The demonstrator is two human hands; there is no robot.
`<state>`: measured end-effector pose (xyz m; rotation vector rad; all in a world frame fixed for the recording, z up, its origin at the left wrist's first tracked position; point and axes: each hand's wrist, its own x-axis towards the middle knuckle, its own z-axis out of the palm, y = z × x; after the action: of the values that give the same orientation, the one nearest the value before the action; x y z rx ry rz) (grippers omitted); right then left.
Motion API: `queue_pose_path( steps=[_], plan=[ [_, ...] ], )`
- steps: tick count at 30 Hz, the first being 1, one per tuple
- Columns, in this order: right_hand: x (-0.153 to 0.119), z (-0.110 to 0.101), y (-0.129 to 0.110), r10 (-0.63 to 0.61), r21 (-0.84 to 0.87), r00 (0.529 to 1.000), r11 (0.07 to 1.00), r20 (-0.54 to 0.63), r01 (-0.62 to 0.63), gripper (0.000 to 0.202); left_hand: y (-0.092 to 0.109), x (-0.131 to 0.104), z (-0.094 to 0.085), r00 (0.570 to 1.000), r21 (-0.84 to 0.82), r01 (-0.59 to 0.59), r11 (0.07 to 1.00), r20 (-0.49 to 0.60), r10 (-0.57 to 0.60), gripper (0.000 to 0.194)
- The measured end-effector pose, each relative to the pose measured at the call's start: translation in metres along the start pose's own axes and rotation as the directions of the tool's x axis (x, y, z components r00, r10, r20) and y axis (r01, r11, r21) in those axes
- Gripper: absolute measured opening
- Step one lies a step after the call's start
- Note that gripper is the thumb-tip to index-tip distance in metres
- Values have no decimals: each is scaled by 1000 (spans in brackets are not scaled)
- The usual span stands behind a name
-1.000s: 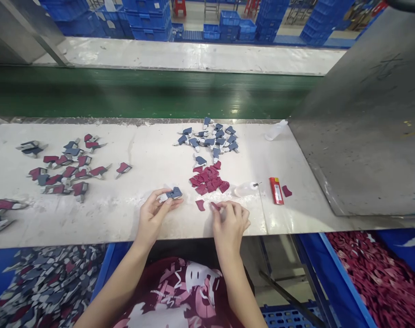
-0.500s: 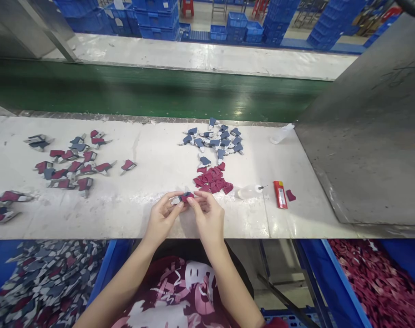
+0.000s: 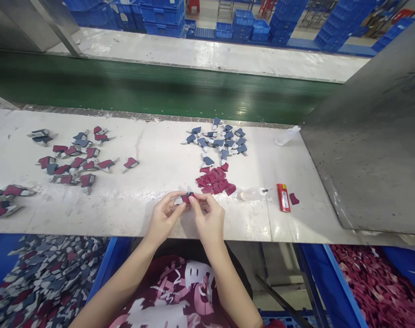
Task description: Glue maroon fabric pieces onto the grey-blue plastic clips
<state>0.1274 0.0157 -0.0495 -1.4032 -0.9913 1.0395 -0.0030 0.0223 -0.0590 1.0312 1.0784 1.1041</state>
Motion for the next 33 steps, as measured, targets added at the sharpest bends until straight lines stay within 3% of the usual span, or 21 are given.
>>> queue_pose_path(
  steps=[10, 19, 23, 29, 31, 33],
  plan=[
    [-1, 0, -2, -20, -57, 1000, 998, -3, 20, 21, 6, -1, 3, 1000, 48, -1, 999, -29, 2, 27],
    [-3, 1, -2, 11, -72, 1000, 997, -28, -13, 21, 0, 0, 3, 998, 65, 2, 998, -69, 2, 25],
    [-4, 1, -3, -51, -129, 998, 990, -22, 48, 18, 0, 0, 4, 996, 56, 17, 998, -83, -12, 27],
    [-8, -6, -16, -315, -342, 948, 897, -51, 279, 15, 11, -5, 8, 997, 8, -6, 1000, -82, 7, 24],
    [-8, -11, -22, -307, -306, 950, 911, -57, 276, 19, 18, -9, 10, 998, 1, -6, 1000, -65, 6, 23],
    [-5, -18, -27, -222, -197, 975, 955, 29, 223, 24, 25, -12, 13, 999, 1, -16, 1000, -38, 16, 22]
  ],
)
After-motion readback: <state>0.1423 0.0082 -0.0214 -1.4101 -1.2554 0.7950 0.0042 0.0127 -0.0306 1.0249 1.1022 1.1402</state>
